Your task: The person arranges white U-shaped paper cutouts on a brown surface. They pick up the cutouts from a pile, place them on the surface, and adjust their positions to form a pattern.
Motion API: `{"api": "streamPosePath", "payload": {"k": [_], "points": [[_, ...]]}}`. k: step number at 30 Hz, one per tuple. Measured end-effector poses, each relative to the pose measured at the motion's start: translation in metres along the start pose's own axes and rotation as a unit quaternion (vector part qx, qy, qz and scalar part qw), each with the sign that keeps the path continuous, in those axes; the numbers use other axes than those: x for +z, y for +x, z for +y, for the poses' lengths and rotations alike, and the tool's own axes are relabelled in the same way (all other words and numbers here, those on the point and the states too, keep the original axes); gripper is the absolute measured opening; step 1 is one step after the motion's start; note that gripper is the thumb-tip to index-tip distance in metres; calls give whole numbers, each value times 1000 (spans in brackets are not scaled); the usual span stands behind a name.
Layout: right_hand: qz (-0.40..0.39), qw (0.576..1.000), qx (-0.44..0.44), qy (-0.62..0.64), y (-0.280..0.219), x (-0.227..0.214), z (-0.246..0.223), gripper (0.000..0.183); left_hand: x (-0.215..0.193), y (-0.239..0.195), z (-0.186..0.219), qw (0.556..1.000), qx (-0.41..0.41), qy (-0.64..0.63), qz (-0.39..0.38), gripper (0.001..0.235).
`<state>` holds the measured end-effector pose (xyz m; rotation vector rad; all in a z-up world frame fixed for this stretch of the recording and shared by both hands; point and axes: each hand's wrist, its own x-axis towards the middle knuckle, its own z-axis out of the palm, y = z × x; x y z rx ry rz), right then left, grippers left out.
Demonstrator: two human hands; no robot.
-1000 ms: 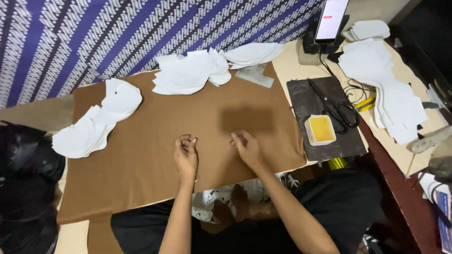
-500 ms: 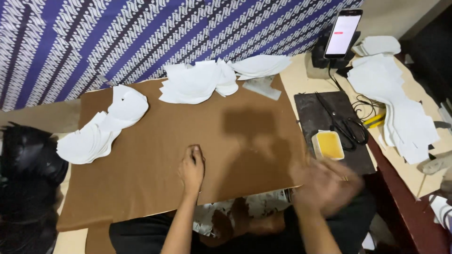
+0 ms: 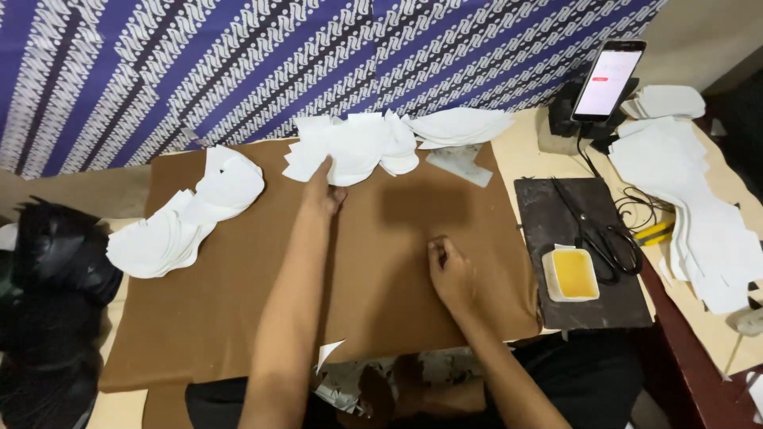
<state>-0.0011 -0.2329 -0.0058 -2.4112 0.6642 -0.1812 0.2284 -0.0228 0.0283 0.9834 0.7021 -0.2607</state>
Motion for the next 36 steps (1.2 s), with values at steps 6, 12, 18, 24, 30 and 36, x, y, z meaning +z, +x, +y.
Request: {"api": "streamPosePath", "payload": {"k": [6, 12, 18, 24, 30, 36], "points": [[-21, 1000, 5, 2, -4, -13, -11, 24, 67, -26, 12, 987, 42, -101, 118, 70], [13, 999, -32, -3, -4, -7, -7, 19, 69, -11, 4, 981, 56, -29, 184, 80], [66, 996, -66, -7, -6, -4, -11, 17, 76, -78, 31, 988, 33, -123, 88, 84], [39, 998, -51, -20, -9, -12, -17, 26, 45, -25, 10, 970, 125, -132, 159, 90], [11, 999, -39, -28, -9, -11, -14, 29, 2, -48, 1, 981, 118, -115, 101, 87], [-23, 999, -2, -45, -6, -2, -5, 36, 4, -4, -3, 992, 80, -95, 12, 65]]}}
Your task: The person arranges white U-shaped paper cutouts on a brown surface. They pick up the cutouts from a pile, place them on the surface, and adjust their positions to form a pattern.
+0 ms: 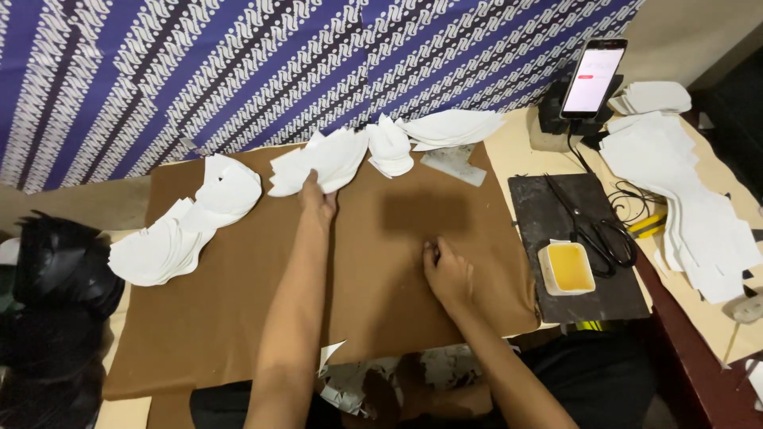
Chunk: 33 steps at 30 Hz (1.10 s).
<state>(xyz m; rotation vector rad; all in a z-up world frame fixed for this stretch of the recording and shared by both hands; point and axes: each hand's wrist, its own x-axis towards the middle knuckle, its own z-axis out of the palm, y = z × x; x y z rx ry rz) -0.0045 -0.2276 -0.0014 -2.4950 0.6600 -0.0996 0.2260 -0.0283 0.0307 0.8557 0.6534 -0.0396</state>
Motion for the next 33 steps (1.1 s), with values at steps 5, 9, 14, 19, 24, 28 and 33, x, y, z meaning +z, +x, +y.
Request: {"api": "streamPosePath", "payload": {"k": [5, 9, 14, 19, 24, 28, 33], "points": [[-2, 1000, 8, -1, 5, 4, 7, 40, 11, -29, 25, 996, -9, 81, -40, 65], [-37, 999, 22, -16, 1, -2, -1, 37, -16, 7, 18, 951, 0, 307, -30, 81], [-53, 998, 37, -5, -1, -11, -8, 35, -103, 94, -16, 923, 76, 373, 57, 72], [-27, 999, 31, -19, 2, 1, 0, 38, -173, 104, 1, 860, 326, 329, 215, 30], [-33, 999, 34, -27, 1, -4, -5, 37, -139, 58, 86, 962, 160, -36, 216, 49], [-40, 998, 47, -30, 6, 0, -2, 36, -118, 82, 114, 932, 127, -87, 327, 48], [-63, 996, 61, -31, 2, -14, -14, 34, -100, 104, 127, 879, 87, -136, 448, 53]]}}
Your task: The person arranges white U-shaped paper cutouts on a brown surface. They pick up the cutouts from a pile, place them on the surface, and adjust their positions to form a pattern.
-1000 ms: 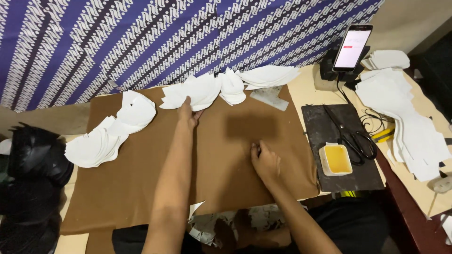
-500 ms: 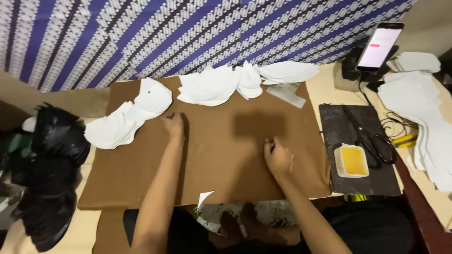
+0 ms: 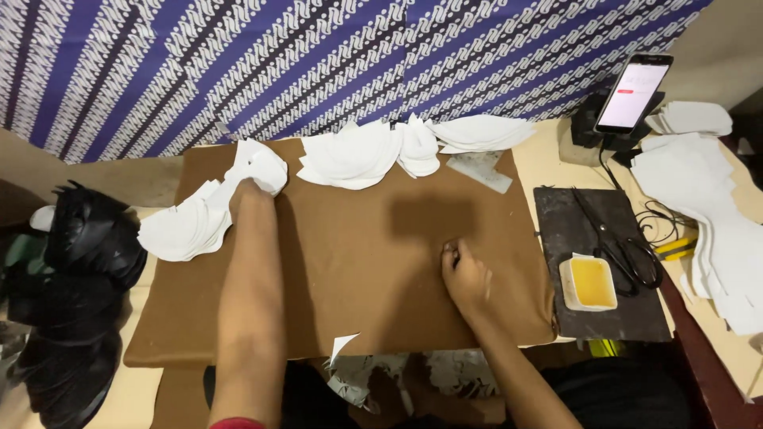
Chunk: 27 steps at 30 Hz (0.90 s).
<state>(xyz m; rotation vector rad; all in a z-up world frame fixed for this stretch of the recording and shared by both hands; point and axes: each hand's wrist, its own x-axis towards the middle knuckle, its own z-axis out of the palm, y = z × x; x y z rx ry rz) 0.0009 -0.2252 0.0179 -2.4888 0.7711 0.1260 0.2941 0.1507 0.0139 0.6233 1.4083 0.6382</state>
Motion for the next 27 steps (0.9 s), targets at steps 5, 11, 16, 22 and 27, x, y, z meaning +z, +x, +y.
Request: {"api": "streamPosePath", "payload": {"k": [5, 11, 16, 22, 27], "points": [[4, 1000, -7, 5, 1, 7, 3, 34, 26, -5, -7, 988, -32, -29, 147, 63], [37, 999, -33, -15, 7, 19, 14, 31, 39, 59, -43, 986, -20, 87, 138, 58], [69, 996, -53, -4, 4, 22, 15, 34, 30, 69, -34, 973, 39, 219, -62, 72], [82, 994, -70, 24, 0, 18, 16, 35, 6, -25, 36, 972, 8, -28, -234, 87], [116, 988, -86, 58, 7, 29, 25, 33, -118, -158, 59, 922, -30, 33, -385, 67]]}}
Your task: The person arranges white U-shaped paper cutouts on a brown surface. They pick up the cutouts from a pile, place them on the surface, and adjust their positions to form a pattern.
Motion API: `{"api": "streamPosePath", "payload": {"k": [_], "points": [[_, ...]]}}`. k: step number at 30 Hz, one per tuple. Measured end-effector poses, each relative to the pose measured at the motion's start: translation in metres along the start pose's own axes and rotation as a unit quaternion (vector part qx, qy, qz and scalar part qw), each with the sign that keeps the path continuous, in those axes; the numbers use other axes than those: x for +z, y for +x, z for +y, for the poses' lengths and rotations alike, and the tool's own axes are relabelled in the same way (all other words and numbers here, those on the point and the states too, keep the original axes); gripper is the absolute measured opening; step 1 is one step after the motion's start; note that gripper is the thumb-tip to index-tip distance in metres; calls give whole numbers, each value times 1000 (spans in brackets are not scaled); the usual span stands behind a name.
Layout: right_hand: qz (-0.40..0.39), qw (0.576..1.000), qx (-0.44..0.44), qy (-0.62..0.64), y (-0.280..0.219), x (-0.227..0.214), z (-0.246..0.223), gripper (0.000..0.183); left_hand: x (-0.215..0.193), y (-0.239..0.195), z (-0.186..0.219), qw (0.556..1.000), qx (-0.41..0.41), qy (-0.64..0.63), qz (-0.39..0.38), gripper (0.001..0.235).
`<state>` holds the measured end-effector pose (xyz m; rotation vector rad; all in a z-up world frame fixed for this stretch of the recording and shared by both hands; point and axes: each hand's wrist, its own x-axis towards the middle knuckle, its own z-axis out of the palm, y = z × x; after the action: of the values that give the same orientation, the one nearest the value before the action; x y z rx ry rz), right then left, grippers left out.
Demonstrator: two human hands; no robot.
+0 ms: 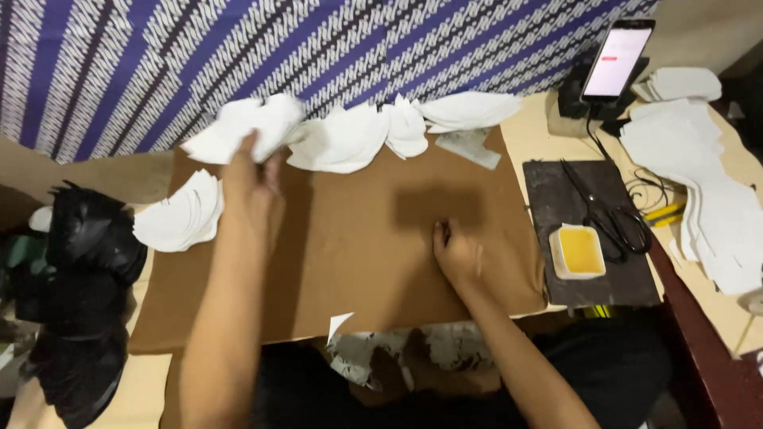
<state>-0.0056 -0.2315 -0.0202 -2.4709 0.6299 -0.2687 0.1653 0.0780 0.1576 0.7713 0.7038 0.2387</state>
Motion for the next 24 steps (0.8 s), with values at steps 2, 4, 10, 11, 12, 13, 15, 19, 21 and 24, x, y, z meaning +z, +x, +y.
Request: {"api": "streamPosePath", "payload": {"k": [2, 4, 10, 11, 12, 13, 15, 19, 21, 24], "points": [[22, 999, -11, 24, 5, 17, 15, 31, 3, -92, -17, 998, -25, -18, -56, 44], [65, 993, 1, 94, 17, 43, 37, 26, -17, -135, -63, 990, -73, 76, -92, 48], [124, 868, 43, 480, -20, -27, 43, 22, -120, -194, -194, 972, -148, 171, -61, 71], [121, 870, 46, 477, -35, -39, 27, 22, -126, -193, -199, 972, -152, 172, -56, 71], [124, 923, -73, 356, -48, -51, 8, 20, -131, -192, -202, 963, -143, 217, -69, 75], [121, 948, -191, 225, -62, -63, -10, 20, -136, -191, -205, 952, -135, 262, -81, 80], [-14, 951, -271, 151, -77, -54, -14, 34, -145, -187, -218, 962, -143, 215, -90, 59], [-97, 925, -360, 71, -84, -31, -11, 62, -150, -174, -202, 948, -266, -59, -166, 43], [-87, 921, -369, 91, -87, -34, -10, 74, -172, -153, -214, 943, -275, -36, -186, 35], [-106, 924, -348, 117, -94, -46, -18, 85, -167, -166, -204, 948, -258, -6, -187, 29]]}}
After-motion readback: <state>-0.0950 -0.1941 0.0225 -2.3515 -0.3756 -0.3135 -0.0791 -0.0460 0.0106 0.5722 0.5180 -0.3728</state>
